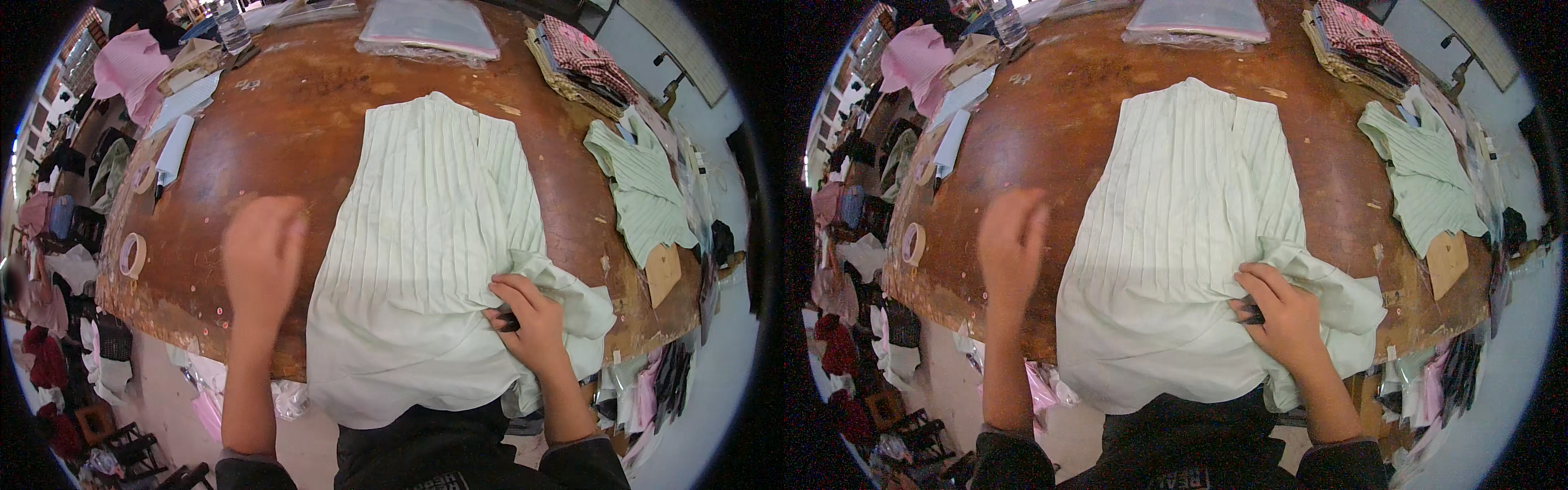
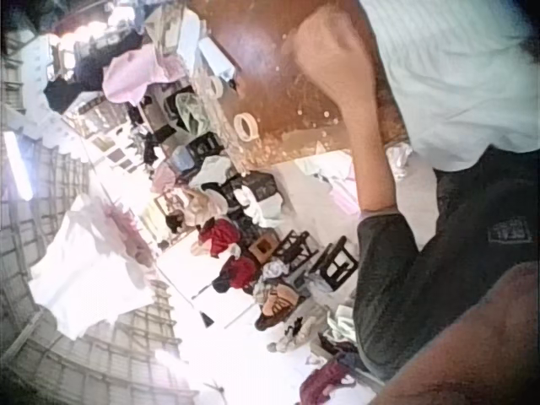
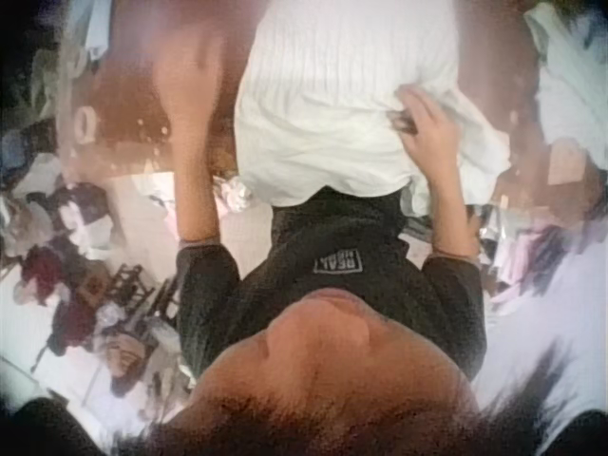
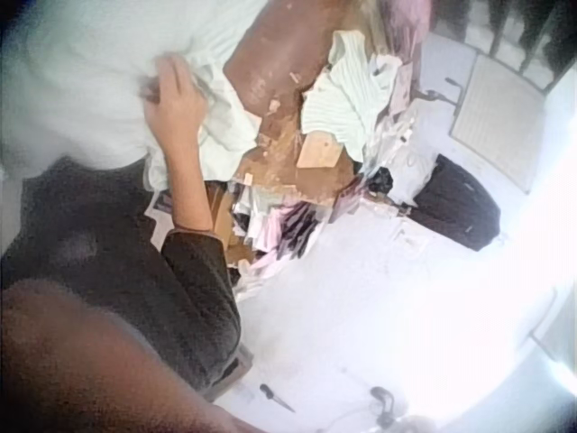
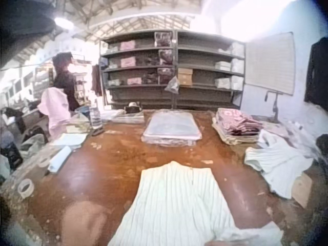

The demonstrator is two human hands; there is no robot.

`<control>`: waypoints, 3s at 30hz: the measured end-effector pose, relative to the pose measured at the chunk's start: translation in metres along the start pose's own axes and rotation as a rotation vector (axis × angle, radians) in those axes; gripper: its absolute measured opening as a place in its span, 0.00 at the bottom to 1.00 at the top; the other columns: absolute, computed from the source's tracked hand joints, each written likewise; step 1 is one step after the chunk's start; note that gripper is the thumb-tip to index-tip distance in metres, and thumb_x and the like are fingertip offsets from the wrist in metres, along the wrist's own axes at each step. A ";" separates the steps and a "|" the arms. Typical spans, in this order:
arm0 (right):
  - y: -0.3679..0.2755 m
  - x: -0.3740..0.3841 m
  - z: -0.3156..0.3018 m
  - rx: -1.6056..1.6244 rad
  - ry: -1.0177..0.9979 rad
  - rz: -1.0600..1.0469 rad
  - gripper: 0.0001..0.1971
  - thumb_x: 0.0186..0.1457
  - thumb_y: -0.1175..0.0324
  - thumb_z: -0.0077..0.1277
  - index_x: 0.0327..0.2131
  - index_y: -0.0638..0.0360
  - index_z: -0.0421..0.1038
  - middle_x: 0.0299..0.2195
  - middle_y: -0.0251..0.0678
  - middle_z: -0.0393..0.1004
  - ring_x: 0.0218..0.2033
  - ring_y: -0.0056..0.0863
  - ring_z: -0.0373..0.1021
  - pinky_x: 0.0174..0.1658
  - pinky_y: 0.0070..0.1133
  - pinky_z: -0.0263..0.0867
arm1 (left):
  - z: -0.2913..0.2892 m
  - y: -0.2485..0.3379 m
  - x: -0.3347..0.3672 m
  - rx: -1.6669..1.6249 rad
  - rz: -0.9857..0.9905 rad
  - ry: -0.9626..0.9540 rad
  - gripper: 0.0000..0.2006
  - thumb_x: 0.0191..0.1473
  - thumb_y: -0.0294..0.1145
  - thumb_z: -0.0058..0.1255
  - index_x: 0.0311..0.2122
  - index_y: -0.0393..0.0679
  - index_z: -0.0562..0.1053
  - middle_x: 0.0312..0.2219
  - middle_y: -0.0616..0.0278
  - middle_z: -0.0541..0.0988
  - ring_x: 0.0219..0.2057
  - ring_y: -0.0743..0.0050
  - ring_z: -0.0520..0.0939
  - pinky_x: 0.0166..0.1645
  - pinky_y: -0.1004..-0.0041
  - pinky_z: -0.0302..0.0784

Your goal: The person uses small scissors to trim loose threads and excess fabric from the edges of a light green pleated garment on a wooden table. The garment is repeatedly repositioned and smoothed as trimming progresses.

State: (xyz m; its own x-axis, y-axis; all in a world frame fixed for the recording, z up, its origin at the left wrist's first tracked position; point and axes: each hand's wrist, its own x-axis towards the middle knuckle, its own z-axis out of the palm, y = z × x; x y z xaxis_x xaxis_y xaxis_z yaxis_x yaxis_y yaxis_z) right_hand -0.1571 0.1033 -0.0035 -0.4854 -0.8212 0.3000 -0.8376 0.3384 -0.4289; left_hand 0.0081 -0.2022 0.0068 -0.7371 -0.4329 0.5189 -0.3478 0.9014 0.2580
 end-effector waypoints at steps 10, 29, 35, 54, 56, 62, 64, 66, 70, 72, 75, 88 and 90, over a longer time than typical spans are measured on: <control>0.001 -0.002 0.000 0.021 0.019 -0.028 0.17 0.39 0.80 0.59 0.38 0.62 0.73 0.40 0.39 0.75 0.33 0.36 0.75 0.34 0.24 0.72 | 0.006 0.021 0.015 -0.124 0.160 -0.107 0.21 0.55 0.41 0.49 0.51 0.42 0.69 0.52 0.57 0.72 0.54 0.48 0.68 0.57 0.49 0.60; 0.003 0.000 0.003 -0.001 0.037 -0.092 0.19 0.36 0.75 0.60 0.38 0.59 0.73 0.40 0.35 0.75 0.29 0.33 0.75 0.31 0.23 0.70 | -0.016 0.024 -0.035 -0.076 -0.073 -0.129 0.17 0.49 0.37 0.57 0.46 0.49 0.75 0.47 0.63 0.73 0.53 0.58 0.70 0.62 0.47 0.49; 0.002 -0.002 0.004 0.034 0.035 -0.062 0.18 0.37 0.76 0.61 0.37 0.60 0.73 0.40 0.37 0.75 0.29 0.31 0.75 0.31 0.22 0.70 | 0.003 0.045 -0.037 -0.192 0.154 -0.302 0.12 0.47 0.35 0.59 0.39 0.49 0.78 0.40 0.61 0.75 0.47 0.58 0.72 0.56 0.52 0.59; 0.016 -0.009 -0.007 0.092 0.522 0.383 0.26 0.39 0.82 0.53 0.48 0.60 0.66 0.50 0.45 0.65 0.43 0.41 0.69 0.43 0.28 0.67 | 0.033 0.120 -0.046 -0.228 0.274 -0.544 0.16 0.50 0.42 0.55 0.45 0.55 0.76 0.56 0.65 0.67 0.60 0.57 0.62 0.61 0.48 0.54; 0.019 -0.009 -0.008 0.055 0.491 0.367 0.26 0.39 0.82 0.53 0.47 0.60 0.66 0.49 0.45 0.65 0.43 0.42 0.69 0.43 0.28 0.67 | 0.032 0.119 -0.046 -0.214 0.293 -0.508 0.15 0.51 0.42 0.55 0.45 0.55 0.76 0.56 0.65 0.68 0.60 0.57 0.63 0.61 0.47 0.54; 0.020 -0.007 -0.004 -0.007 0.558 0.351 0.19 0.44 0.78 0.56 0.43 0.60 0.68 0.41 0.42 0.69 0.39 0.42 0.71 0.40 0.28 0.68 | 0.003 0.130 -0.045 -0.507 0.386 -0.438 0.14 0.46 0.40 0.58 0.40 0.53 0.78 0.51 0.65 0.72 0.56 0.56 0.67 0.61 0.49 0.55; 0.023 -0.008 -0.003 -0.010 0.525 0.357 0.18 0.44 0.78 0.56 0.42 0.60 0.68 0.38 0.41 0.71 0.37 0.41 0.71 0.39 0.27 0.68 | 0.007 0.140 -0.051 -0.554 0.358 -0.590 0.15 0.43 0.41 0.60 0.37 0.51 0.78 0.49 0.65 0.74 0.56 0.55 0.68 0.61 0.50 0.56; 0.028 -0.012 -0.001 0.019 0.461 0.379 0.17 0.43 0.79 0.56 0.40 0.61 0.69 0.35 0.40 0.72 0.35 0.41 0.72 0.38 0.27 0.68 | 0.024 0.125 -0.067 -0.409 0.501 -0.555 0.14 0.42 0.44 0.60 0.33 0.48 0.77 0.46 0.64 0.76 0.55 0.55 0.70 0.61 0.52 0.57; 0.013 -0.014 -0.033 -0.039 0.347 0.398 0.16 0.41 0.81 0.54 0.38 0.60 0.70 0.33 0.40 0.74 0.33 0.40 0.73 0.36 0.26 0.69 | -0.003 0.102 -0.069 -0.817 0.309 -0.463 0.14 0.41 0.42 0.61 0.32 0.47 0.76 0.40 0.64 0.80 0.51 0.56 0.74 0.59 0.52 0.59; -0.003 -0.021 -0.067 -0.009 0.283 0.373 0.16 0.40 0.82 0.53 0.37 0.59 0.71 0.33 0.39 0.74 0.33 0.39 0.73 0.35 0.26 0.69 | -0.046 0.088 -0.075 -1.112 0.241 -0.342 0.11 0.41 0.37 0.62 0.31 0.47 0.76 0.34 0.64 0.82 0.46 0.52 0.79 0.58 0.55 0.63; -0.013 -0.022 -0.077 0.031 0.179 0.253 0.13 0.44 0.76 0.58 0.37 0.61 0.72 0.30 0.39 0.74 0.28 0.37 0.72 0.32 0.24 0.68 | -0.090 0.047 -0.065 -1.057 0.447 -0.646 0.12 0.39 0.36 0.64 0.30 0.45 0.76 0.33 0.64 0.83 0.42 0.50 0.81 0.53 0.59 0.69; -0.009 -0.039 -0.043 -0.064 -0.170 0.242 0.25 0.44 0.61 0.61 0.48 0.51 0.69 0.50 0.31 0.69 0.39 0.35 0.74 0.37 0.29 0.71 | -0.017 0.097 -0.047 -0.301 0.246 -0.552 0.31 0.39 0.49 0.64 0.49 0.47 0.72 0.55 0.60 0.69 0.60 0.48 0.62 0.61 0.47 0.54; 0.003 -0.053 -0.033 -0.065 -0.129 0.227 0.26 0.42 0.61 0.62 0.48 0.52 0.69 0.52 0.29 0.69 0.40 0.34 0.74 0.38 0.28 0.72 | -0.002 0.078 -0.056 -0.130 0.206 -0.628 0.38 0.39 0.57 0.61 0.56 0.49 0.68 0.61 0.62 0.62 0.65 0.49 0.54 0.64 0.46 0.47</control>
State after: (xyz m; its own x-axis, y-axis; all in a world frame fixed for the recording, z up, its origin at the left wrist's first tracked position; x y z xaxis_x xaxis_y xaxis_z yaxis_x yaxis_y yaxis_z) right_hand -0.1427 0.1633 0.0075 -0.6306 -0.7709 0.0897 -0.7270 0.5462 -0.4161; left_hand 0.0231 -0.1079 -0.0009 -0.9916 -0.1291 0.0058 -0.1205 0.9393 0.3212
